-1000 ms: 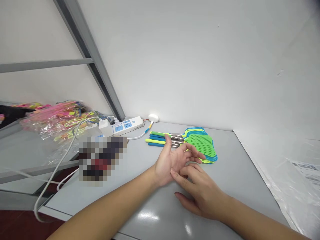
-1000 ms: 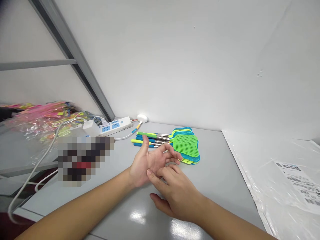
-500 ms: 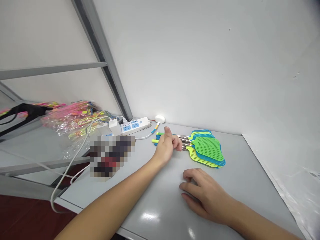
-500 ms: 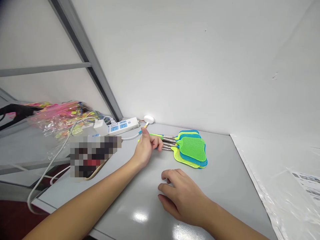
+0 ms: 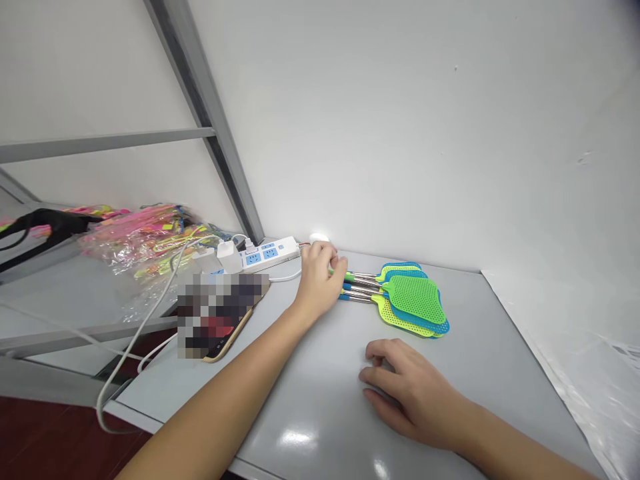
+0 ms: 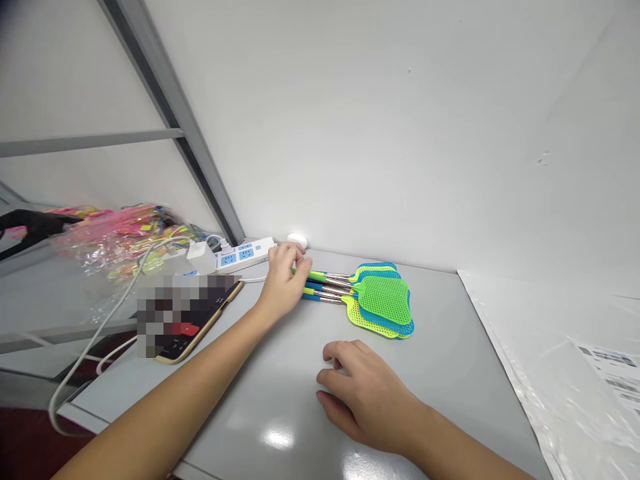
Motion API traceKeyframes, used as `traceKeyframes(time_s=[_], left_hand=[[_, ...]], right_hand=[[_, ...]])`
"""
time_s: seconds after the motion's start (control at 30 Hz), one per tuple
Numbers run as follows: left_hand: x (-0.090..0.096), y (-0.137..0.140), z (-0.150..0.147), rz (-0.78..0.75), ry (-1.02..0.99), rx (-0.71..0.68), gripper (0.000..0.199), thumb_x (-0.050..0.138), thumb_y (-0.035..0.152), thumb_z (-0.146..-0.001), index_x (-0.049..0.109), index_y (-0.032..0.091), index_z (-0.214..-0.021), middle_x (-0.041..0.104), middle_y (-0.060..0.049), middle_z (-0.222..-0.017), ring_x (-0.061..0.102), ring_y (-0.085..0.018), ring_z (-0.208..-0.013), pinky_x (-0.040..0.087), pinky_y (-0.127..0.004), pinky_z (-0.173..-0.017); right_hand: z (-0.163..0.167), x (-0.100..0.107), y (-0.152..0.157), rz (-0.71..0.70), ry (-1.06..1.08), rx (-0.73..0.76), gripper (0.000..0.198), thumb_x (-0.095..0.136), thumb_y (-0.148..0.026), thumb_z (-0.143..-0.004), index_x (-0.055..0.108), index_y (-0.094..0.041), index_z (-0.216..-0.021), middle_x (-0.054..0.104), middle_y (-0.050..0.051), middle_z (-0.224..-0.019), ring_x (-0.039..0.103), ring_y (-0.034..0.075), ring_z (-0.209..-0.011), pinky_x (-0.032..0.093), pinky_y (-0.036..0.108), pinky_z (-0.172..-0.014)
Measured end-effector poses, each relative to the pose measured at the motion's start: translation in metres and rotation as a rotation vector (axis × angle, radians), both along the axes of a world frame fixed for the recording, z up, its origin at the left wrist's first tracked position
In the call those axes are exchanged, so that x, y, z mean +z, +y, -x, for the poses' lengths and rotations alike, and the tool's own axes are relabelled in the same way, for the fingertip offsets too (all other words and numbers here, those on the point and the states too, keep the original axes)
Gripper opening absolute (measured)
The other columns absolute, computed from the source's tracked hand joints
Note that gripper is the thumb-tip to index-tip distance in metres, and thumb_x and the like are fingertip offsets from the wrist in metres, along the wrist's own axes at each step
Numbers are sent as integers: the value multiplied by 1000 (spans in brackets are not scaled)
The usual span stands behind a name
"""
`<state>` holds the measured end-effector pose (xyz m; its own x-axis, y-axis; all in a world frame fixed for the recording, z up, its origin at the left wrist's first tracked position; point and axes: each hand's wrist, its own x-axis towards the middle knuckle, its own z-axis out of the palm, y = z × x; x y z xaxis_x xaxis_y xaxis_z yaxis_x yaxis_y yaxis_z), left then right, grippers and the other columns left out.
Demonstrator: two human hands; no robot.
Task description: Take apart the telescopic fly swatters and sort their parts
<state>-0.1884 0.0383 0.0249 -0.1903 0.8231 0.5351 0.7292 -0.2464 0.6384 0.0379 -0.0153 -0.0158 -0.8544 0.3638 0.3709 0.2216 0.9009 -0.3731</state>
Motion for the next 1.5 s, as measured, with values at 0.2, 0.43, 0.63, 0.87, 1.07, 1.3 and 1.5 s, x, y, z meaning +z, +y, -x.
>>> traceKeyframes(time_s=[0.2, 0.43, 0.63, 0.87, 1.07, 1.3, 1.5], left_hand=[[-21, 8, 6, 139, 288, -72, 14, 57, 31, -89, 64, 25, -98, 51, -6, -137, 30, -32, -130, 22, -54, -110], [-25, 11, 6, 151, 405, -117, 13, 55, 30, -92, 68, 26, -90, 56, -3, -136, 34, -31, -131, 13, -57, -113], [-7, 2, -7, 127, 418, -123, 17, 43, 29, -98, 59, 24, -98, 66, -5, -117, 52, -25, -114, 21, -49, -110], [3, -27, -36, 211, 329, -180, 30, 28, 39, -102, 53, 25, -103, 68, -1, -81, 62, -20, -67, 34, -28, -57], [-1, -49, -62, 260, 252, -359, 27, 39, 44, -99, 55, 25, -88, 65, 3, -71, 57, -16, -61, 31, -25, -55], [2, -52, -62, 191, 240, -388, 46, 41, 58, -93, 43, 22, -66, 50, 3, -57, 41, -14, -52, 23, -26, -51], [-3, -53, -62, 323, -73, -484, 47, 28, 68, -93, 43, 24, -84, 51, 4, -60, 43, -15, -53, 26, -26, -52]], right_hand=[[1, 0, 1, -11, 3, 1, 14, 55, -19, -89, 62, -20, -101, 55, 10, -109, 52, 19, -88, 47, 34, -77], [1, 1, 1, 11, -6, 9, 14, 54, -19, -89, 62, -20, -100, 54, 10, -110, 51, 19, -89, 46, 35, -77], [0, 0, 1, 13, -7, 9, 15, 53, -18, -90, 61, -20, -102, 54, 10, -111, 52, 20, -92, 46, 36, -79], [1, 0, 1, 34, 37, -14, 20, 54, -18, -89, 60, -20, -108, 56, 11, -109, 53, 20, -89, 47, 35, -77], [2, -2, 5, 46, 131, -17, 25, 53, -18, -88, 60, -21, -112, 60, 11, -107, 53, 24, -93, 47, 37, -76], [2, -4, 5, 57, 118, 10, 29, 52, -16, -88, 58, -22, -116, 62, 10, -112, 53, 25, -101, 46, 40, -86], [2, -2, 5, 280, 327, -161, 20, 56, -17, -87, 55, -24, -105, 59, 5, -98, 54, 20, -86, 48, 34, -77]])
